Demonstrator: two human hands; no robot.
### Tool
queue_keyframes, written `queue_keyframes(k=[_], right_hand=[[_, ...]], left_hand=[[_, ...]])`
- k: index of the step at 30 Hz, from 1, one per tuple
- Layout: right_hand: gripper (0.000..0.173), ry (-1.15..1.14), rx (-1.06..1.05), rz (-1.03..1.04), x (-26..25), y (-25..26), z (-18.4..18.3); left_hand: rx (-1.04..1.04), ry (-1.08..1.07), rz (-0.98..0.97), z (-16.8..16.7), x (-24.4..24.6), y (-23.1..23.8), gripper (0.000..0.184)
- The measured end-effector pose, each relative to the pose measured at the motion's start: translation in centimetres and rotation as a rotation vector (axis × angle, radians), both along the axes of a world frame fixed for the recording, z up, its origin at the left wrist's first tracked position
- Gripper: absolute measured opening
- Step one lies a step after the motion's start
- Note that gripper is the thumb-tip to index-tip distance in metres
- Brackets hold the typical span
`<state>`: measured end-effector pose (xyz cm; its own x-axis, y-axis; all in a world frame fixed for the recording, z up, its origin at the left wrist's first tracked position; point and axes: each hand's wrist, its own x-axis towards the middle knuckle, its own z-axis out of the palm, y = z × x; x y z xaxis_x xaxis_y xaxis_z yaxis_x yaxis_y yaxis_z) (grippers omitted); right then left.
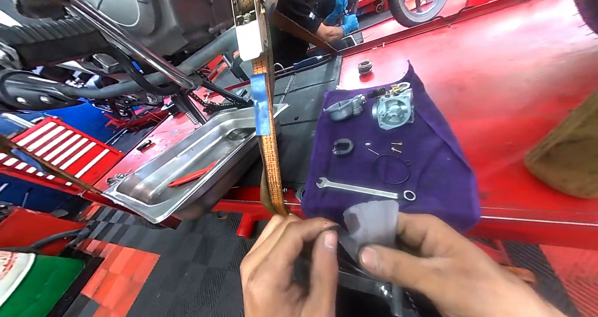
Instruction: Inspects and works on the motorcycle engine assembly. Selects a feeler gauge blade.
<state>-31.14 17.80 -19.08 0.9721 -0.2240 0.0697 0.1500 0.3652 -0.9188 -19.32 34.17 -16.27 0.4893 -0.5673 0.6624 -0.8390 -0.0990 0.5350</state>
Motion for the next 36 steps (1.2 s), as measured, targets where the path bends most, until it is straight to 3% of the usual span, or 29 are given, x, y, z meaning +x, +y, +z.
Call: queue_keyframes(k=[6,12,18,27,36], right_hand=[[0.011,0.004,-0.035,-0.057,0.0,0.2,0.0],[0.009,-0.073,-0.214,-0.188,-0.2,0.2,-0.2],[0.009,-0.118,-0.346,-0.263,-0.2,0.3,-0.4],[0.01,-0.116,-0.257,-0.247,0.1,0.1,-0.5],[0.011,-0.073,-0.138,-0.266,0.5,0.2,-0.1]], left_hand=[[-0.022,0.081,-0.035,-0.3,-0.4,0.7,0.017],[0.012,0.229,-0.016,-0.6,-1.7,1.6,0.015],[-0.168,0.453,-0.018,-1.4,-2.3,1.5,0.013],[-0.22,0.431,0.011,-2.0,-2.7,1.9,0.023],[-0.277,0.62,-0.044,-2.5,-3.8,2.4,0.03]])
